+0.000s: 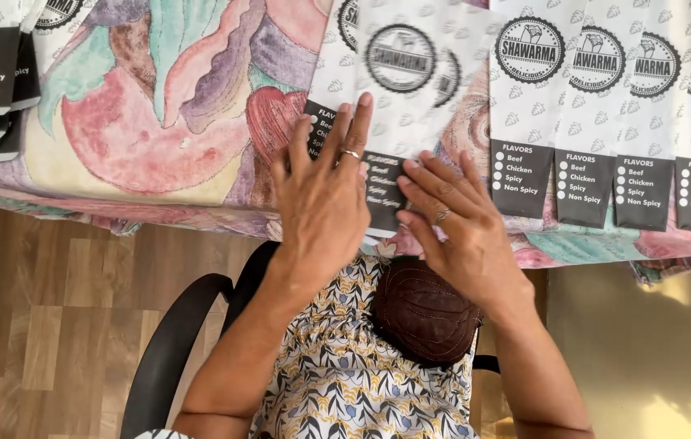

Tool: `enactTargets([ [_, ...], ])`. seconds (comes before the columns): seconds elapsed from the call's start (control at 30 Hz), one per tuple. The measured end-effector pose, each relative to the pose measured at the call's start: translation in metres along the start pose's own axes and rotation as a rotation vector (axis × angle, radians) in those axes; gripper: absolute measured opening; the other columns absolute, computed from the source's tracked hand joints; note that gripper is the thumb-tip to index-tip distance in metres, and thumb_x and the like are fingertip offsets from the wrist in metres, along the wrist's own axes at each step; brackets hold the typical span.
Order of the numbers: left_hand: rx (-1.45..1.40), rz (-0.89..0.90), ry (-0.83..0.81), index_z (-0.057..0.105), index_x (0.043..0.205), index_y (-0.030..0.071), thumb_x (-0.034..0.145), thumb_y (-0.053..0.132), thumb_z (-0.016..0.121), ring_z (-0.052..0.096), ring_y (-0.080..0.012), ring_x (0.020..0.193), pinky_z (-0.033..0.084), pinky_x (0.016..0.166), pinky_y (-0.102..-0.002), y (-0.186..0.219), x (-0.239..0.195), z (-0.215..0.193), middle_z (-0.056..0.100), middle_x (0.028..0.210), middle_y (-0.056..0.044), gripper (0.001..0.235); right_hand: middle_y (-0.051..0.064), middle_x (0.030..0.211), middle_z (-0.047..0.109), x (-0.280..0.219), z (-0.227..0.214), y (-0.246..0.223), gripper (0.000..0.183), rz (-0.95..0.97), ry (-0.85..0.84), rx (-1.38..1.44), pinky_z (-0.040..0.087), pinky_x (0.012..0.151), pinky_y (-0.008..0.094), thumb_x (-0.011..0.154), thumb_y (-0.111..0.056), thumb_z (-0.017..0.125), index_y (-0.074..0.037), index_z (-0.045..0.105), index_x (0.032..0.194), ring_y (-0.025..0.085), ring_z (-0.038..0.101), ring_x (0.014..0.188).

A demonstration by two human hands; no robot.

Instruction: The person assembles shawarma food packages by folding paper wrappers and attaching black flavor labels. They handle multiple wrappers, align and press the labels, and stack completed packages on the table.

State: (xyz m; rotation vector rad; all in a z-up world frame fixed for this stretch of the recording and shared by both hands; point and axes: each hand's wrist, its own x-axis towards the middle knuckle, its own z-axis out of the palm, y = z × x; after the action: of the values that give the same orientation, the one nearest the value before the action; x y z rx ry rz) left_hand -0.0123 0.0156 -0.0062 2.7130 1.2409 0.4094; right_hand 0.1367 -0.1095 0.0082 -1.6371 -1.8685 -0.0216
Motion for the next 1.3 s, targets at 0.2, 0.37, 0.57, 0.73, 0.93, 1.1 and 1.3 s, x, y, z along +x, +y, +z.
enactTargets([
  [0.2, 0.042, -0.025, -0.006, 0.02, 0.163, 0.029, 0.104, 0.055, 0.053, 0.033, -0.0319, 0.145, 0.033, 0.108, -0.051, -0.029, 0.004, -0.003, 0.034, 0.169, 0.001, 0.073, 0.025, 0.139, 0.064, -0.007, -0.024, 0.019, 0.03, 0.083, -0.001, 0.031, 0.032, 0.127, 0.061, 0.099, 0.001, 0.068, 0.005, 0.067, 0.129, 0.041, 0.057, 0.139],
  [0.37, 0.012, -0.102, 0.17, 0.056, 0.146, 0.016, 0.097, 0.061, 0.065, 0.022, -0.041, 0.146, 0.021, 0.115, -0.068, -0.015, 0.007, 0.001, 0.036, 0.161, -0.016, 0.067, 0.026, 0.14, 0.063, -0.002, -0.023, 0.019, 0.03, 0.042, 0.006, 0.032, 0.032, 0.127, 0.062, 0.101, 0.007, 0.061, 0.009, 0.065, 0.131, 0.044, 0.054, 0.14],
  [0.57, -0.255, 0.338, 0.105, 0.053, 0.145, 0.011, 0.1, 0.041, 0.067, 0.046, -0.0301, 0.144, 0.023, 0.12, -0.058, 0.002, 0.007, 0.009, 0.058, 0.149, -0.012, 0.055, 0.025, 0.145, 0.06, -0.001, -0.021, 0.016, 0.031, 0.042, -0.001, 0.006, 0.031, 0.128, 0.06, 0.105, -0.001, 0.06, 0.008, 0.062, 0.135, 0.042, 0.05, 0.144],
  [0.73, -0.195, 0.425, 0.087, 0.028, 0.16, 0.017, 0.094, 0.034, 0.087, 0.037, -0.029, 0.157, 0.027, 0.125, -0.059, -0.001, 0.0, 0.012, 0.044, 0.166, -0.002, 0.09, 0.021, 0.144, 0.064, -0.012, -0.021, 0.017, 0.035, 0.069, 0.043, -0.19, 0.025, 0.127, 0.064, 0.102, -0.017, 0.075, 0.002, 0.071, 0.131, 0.043, 0.048, 0.145],
  [0.93, -0.196, 0.505, 0.074, 0.062, 0.143, 0.024, 0.091, 0.026, 0.082, 0.04, -0.0349, 0.15, 0.02, 0.122, -0.062, -0.003, 0.004, 0.013, 0.053, 0.155, -0.001, 0.055, 0.02, 0.141, 0.068, -0.023, -0.028, 0.026, 0.032, 0.143, 0.069, -0.259, 0.022, 0.126, 0.069, 0.103, -0.014, 0.076, 0.001, 0.073, 0.131, 0.047, 0.05, 0.145],
  [1.1, -0.191, 0.351, 0.181, 0.051, 0.148, 0.017, 0.103, 0.034, 0.067, 0.045, -0.036, 0.148, 0.014, 0.125, -0.062, -0.013, 0.0, 0.005, 0.069, 0.143, -0.004, 0.05, 0.022, 0.143, 0.061, -0.024, -0.026, 0.024, 0.024, 0.11, 0.128, -0.096, 0.027, 0.129, 0.067, 0.104, -0.003, 0.069, 0.004, 0.068, 0.127, 0.042, 0.053, 0.142],
  [1.3, -0.275, 0.349, 0.334, 0.061, 0.135, 0.003, 0.09, -0.003, 0.079, 0.051, -0.0349, 0.136, 0.031, 0.121, -0.057, -0.007, -0.001, 0.011, 0.062, 0.14, -0.016, 0.049, 0.022, 0.114, 0.069, -0.024, -0.031, 0.013, 0.017, -0.011, 0.158, 0.001, 0.04, 0.123, 0.069, 0.095, 0.0, 0.078, 0.006, 0.069, 0.108, 0.041, 0.066, 0.122],
])
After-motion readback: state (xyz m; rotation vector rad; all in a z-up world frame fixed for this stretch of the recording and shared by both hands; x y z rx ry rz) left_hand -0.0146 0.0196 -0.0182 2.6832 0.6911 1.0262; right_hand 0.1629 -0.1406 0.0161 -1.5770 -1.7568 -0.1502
